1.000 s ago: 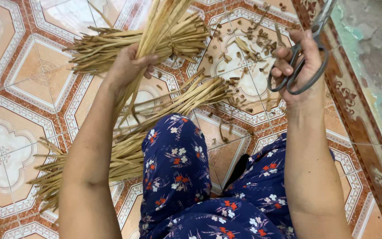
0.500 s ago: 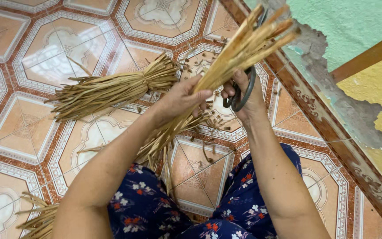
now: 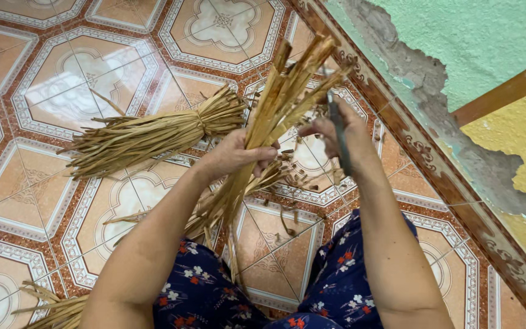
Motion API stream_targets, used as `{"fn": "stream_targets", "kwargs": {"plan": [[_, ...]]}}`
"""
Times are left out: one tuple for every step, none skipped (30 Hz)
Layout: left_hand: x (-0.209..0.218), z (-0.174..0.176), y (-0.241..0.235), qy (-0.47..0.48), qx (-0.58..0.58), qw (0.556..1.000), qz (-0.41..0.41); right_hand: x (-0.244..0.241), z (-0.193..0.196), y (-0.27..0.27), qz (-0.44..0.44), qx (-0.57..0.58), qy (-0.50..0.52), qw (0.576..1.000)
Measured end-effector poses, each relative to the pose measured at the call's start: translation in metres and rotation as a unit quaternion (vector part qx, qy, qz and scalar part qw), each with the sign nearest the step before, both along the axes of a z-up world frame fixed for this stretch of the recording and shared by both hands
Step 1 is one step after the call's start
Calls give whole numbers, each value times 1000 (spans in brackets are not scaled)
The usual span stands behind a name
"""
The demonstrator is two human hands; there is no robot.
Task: The person sits on a tiled floor and uses a pair of scissors to trim the ends of dried sticks held in a bundle. They repeatedly cut the protruding tips of the sticks and drop the trimmings onto the floor.
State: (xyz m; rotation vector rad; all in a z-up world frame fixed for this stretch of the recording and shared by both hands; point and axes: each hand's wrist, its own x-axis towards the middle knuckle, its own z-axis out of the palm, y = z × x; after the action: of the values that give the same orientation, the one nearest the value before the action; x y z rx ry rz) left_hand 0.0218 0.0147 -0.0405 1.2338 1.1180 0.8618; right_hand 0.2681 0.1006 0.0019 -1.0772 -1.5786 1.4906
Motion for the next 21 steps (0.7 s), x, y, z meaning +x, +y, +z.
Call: {"fn": "stream_targets", "kwargs": {"plan": [[-9, 2, -2, 1, 2, 1000, 6, 7, 5, 2, -10, 4, -2, 1000], [-17, 3, -4, 2, 3, 1000, 12, 12, 9, 3, -11, 25, 25, 999], [-24, 4, -8, 13, -4, 1000, 12, 18, 12, 4, -12, 44, 51, 998], [-29, 5, -11, 25, -11, 1000, 11, 23, 14, 4, -12, 64, 77, 995], [-33, 5, -13, 35, -19, 999, 10, 28, 15, 3, 4, 74, 78, 994], [-36, 5, -15, 57, -25, 998, 7, 35, 17, 3, 19, 84, 78, 993], [-38, 5, -16, 79, -31, 996, 2, 39, 16, 1, 32, 95, 79, 992], [-39, 5, -16, 101, -37, 994, -3, 39, 14, 1, 48, 111, 58, 991], [-39, 4, -16, 110, -36, 993, -12, 39, 11, -1, 64, 127, 38, 989], [-37, 3, -16, 118, -36, 992, -21, 38, 7, -3, 79, 144, 17, 986], [-36, 3, -15, 128, -34, 991, -30, 36, 4, -3, 88, 142, -38, 985], [-35, 3, -15, 136, -39, 989, -29, 32, 0, -5, 97, 141, -92, 981], [-34, 4, -14, 145, -42, 988, -29, 28, -2, -6, 105, 140, -145, 974], [-34, 5, -13, 154, -46, 987, -28, 26, -2, -6, 88, 131, -133, 979], [-34, 5, -12, 140, -50, 989, -21, 26, -2, -7, 70, 121, -121, 983], [-34, 6, -11, 125, -53, 991, -13, 26, 0, -6, 53, 112, -110, 986], [-35, 8, -11, 110, -56, 992, -5, 28, 3, -6, 26, 97, -90, 991], [-36, 9, -11, 108, -50, 993, -5, 30, 6, -4, 0, 82, -71, 994], [-37, 10, -11, 105, -44, 993, -6, 31, 9, -4, -28, 67, -51, 996], [-37, 11, -11, 103, -38, 994, -7, 32, 11, -4, -18, 68, -72, 995], [-37, 12, -11, 115, -52, 992, 3, 31, 12, -5, -9, 68, -93, 993]]}}
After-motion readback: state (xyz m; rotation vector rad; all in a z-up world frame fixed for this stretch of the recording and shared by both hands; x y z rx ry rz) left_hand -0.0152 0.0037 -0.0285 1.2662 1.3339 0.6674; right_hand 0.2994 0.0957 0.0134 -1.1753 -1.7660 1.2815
